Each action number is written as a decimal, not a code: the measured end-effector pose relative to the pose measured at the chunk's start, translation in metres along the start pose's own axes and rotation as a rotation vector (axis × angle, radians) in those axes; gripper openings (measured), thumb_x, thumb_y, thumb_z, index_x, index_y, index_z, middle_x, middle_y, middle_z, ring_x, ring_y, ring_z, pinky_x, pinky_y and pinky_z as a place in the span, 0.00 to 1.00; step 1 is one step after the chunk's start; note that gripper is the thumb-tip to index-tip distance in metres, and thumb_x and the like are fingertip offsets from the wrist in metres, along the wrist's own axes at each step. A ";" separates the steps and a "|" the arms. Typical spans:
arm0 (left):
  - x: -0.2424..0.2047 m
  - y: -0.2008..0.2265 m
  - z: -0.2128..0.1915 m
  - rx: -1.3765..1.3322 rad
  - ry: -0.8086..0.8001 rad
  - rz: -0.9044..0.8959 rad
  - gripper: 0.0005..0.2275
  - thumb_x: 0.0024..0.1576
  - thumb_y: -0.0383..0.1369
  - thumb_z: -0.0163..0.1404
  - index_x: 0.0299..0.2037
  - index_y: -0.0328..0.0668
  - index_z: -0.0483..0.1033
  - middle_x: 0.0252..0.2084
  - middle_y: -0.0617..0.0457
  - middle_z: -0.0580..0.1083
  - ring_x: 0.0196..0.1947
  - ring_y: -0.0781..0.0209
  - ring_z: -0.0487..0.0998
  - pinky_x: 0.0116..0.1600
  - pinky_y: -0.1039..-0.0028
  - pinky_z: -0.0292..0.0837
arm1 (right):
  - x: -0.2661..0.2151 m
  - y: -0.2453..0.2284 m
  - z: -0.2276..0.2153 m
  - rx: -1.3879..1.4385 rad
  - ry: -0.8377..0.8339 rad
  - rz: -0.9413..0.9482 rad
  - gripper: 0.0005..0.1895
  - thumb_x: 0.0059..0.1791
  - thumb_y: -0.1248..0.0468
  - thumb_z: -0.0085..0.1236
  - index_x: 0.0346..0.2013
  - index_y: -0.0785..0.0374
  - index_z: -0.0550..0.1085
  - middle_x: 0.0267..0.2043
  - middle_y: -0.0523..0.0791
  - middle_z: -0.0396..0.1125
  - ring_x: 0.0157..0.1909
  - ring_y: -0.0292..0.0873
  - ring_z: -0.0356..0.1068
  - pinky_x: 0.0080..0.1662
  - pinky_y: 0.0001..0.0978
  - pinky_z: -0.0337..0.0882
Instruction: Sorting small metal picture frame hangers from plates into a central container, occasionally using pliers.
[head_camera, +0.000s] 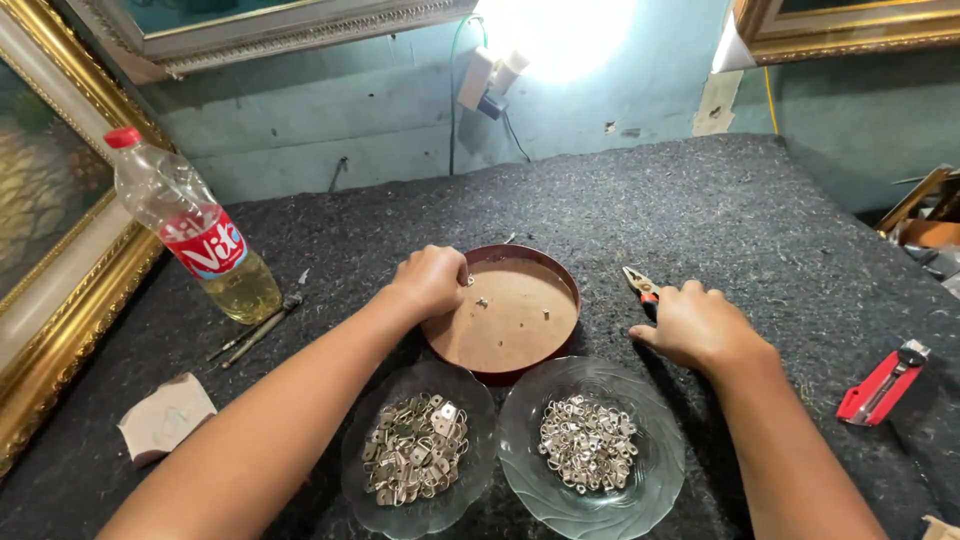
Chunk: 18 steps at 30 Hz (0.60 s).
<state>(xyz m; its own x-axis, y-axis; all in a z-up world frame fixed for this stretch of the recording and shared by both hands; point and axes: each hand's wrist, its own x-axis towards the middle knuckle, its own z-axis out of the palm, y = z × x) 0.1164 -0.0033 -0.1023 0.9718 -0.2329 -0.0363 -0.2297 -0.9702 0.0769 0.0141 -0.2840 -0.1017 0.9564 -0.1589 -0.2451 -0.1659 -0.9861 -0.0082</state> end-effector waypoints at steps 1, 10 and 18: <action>0.004 -0.001 0.000 0.004 -0.001 0.000 0.07 0.42 0.36 0.49 0.29 0.63 0.76 0.33 0.56 0.74 0.41 0.51 0.75 0.44 0.62 0.71 | -0.001 -0.001 0.000 0.004 0.000 -0.001 0.36 0.41 0.39 0.44 0.50 0.66 0.62 0.49 0.51 0.59 0.54 0.56 0.60 0.50 0.45 0.66; 0.011 0.004 0.003 0.216 0.178 0.309 0.09 0.46 0.30 0.45 0.29 0.60 0.77 0.30 0.59 0.72 0.37 0.52 0.75 0.45 0.63 0.72 | 0.004 0.000 0.005 0.021 0.010 0.012 0.35 0.41 0.42 0.46 0.50 0.68 0.61 0.50 0.52 0.56 0.55 0.58 0.58 0.49 0.49 0.65; 0.014 0.004 0.007 0.277 0.149 0.284 0.05 0.46 0.37 0.46 0.28 0.63 0.75 0.31 0.61 0.72 0.36 0.53 0.75 0.42 0.64 0.72 | 0.004 -0.002 0.006 0.051 0.029 0.014 0.33 0.42 0.44 0.47 0.49 0.69 0.62 0.49 0.54 0.56 0.55 0.58 0.57 0.48 0.52 0.65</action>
<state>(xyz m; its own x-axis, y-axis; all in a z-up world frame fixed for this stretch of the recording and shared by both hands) 0.1283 -0.0110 -0.1094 0.8601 -0.5015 0.0937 -0.4756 -0.8546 -0.2083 0.0167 -0.2826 -0.1082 0.9603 -0.1749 -0.2175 -0.1908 -0.9801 -0.0541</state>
